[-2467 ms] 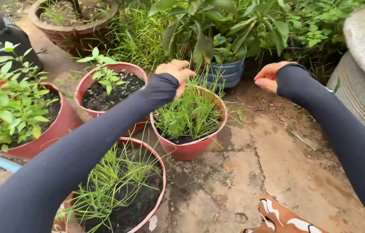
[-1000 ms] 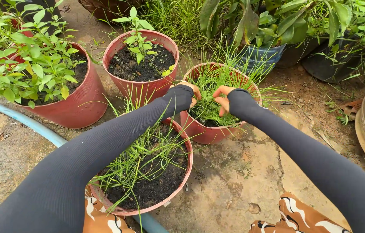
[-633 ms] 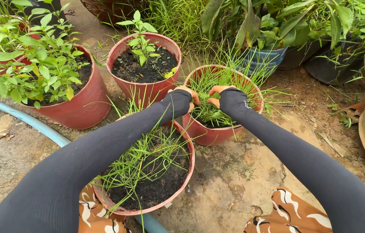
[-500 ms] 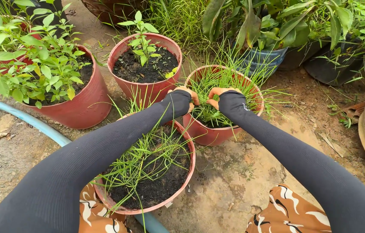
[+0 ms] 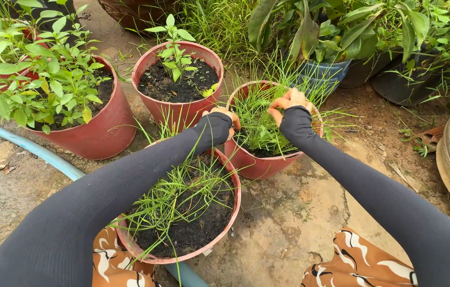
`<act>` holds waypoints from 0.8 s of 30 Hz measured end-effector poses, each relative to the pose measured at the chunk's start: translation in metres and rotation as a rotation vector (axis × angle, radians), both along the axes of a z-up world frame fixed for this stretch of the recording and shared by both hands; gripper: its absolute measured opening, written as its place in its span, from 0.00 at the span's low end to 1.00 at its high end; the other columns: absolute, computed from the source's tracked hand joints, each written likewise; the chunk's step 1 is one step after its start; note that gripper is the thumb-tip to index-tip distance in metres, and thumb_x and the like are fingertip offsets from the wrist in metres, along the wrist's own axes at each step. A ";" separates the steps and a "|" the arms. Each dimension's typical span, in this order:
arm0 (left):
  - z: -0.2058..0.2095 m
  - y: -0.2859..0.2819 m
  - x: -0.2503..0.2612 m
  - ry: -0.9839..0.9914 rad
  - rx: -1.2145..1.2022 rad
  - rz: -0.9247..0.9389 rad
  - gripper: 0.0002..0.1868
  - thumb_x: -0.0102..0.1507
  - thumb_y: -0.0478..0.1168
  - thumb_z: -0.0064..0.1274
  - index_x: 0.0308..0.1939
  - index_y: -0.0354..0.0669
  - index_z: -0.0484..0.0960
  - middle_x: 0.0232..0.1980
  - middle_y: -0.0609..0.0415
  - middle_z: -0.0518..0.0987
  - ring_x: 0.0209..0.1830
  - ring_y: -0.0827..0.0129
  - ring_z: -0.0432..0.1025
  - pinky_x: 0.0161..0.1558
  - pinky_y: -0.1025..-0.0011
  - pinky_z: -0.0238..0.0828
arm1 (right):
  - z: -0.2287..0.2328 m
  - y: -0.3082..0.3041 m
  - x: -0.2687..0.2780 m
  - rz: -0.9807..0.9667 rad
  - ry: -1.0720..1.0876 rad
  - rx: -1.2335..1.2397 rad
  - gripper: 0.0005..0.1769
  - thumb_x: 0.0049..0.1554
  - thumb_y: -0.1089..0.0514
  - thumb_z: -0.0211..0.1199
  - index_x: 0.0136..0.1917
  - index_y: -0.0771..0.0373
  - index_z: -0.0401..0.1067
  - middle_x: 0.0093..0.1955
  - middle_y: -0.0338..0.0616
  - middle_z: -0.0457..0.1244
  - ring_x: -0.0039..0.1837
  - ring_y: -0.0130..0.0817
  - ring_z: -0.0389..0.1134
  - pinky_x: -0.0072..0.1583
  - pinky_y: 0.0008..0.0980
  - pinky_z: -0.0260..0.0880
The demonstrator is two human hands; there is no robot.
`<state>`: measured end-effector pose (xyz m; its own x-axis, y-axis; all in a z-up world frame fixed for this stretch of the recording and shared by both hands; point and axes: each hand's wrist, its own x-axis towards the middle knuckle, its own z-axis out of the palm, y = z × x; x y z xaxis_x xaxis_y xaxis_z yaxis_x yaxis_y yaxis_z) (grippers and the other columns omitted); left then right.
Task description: Picking weeds and tending to potted plants in an outdoor area.
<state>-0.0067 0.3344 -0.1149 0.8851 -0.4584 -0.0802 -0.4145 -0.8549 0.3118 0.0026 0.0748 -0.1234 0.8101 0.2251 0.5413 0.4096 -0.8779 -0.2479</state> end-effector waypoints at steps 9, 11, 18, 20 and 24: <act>-0.010 0.007 0.019 -0.652 0.122 -0.191 0.08 0.58 0.41 0.54 0.38 0.54 0.88 0.51 0.47 0.80 0.54 0.56 0.72 0.55 0.54 0.62 | 0.182 -0.009 -0.053 0.372 0.416 0.367 0.11 0.59 0.50 0.69 0.46 0.60 0.77 0.46 0.38 0.66 0.47 0.23 0.66 0.50 0.27 0.67; -0.009 -0.001 0.019 -0.697 0.154 -0.228 0.08 0.58 0.42 0.53 0.37 0.53 0.87 0.50 0.48 0.80 0.54 0.57 0.72 0.54 0.55 0.62 | 0.203 0.006 -0.076 0.419 0.612 0.301 0.11 0.57 0.50 0.68 0.44 0.60 0.78 0.43 0.38 0.68 0.45 0.22 0.67 0.48 0.26 0.67; -0.007 -0.033 0.013 -0.571 0.209 -0.287 0.09 0.60 0.41 0.51 0.33 0.46 0.87 0.38 0.53 0.81 0.47 0.60 0.73 0.49 0.56 0.66 | 0.111 0.059 -0.057 0.512 0.247 0.193 0.12 0.61 0.51 0.66 0.50 0.61 0.79 0.44 0.42 0.69 0.45 0.30 0.69 0.48 0.31 0.68; -0.004 -0.032 0.009 -0.592 0.215 -0.301 0.08 0.59 0.40 0.52 0.33 0.45 0.86 0.37 0.52 0.81 0.45 0.59 0.74 0.48 0.56 0.67 | 0.104 0.069 -0.055 0.470 0.196 0.108 0.11 0.57 0.52 0.68 0.46 0.60 0.80 0.42 0.46 0.68 0.43 0.36 0.69 0.47 0.35 0.68; 0.006 -0.028 -0.003 -0.653 0.226 -0.333 0.06 0.57 0.38 0.53 0.33 0.43 0.84 0.35 0.49 0.80 0.41 0.57 0.75 0.43 0.56 0.69 | 0.100 0.076 -0.059 0.510 0.180 0.081 0.11 0.55 0.53 0.68 0.41 0.64 0.76 0.42 0.48 0.67 0.43 0.39 0.72 0.47 0.36 0.71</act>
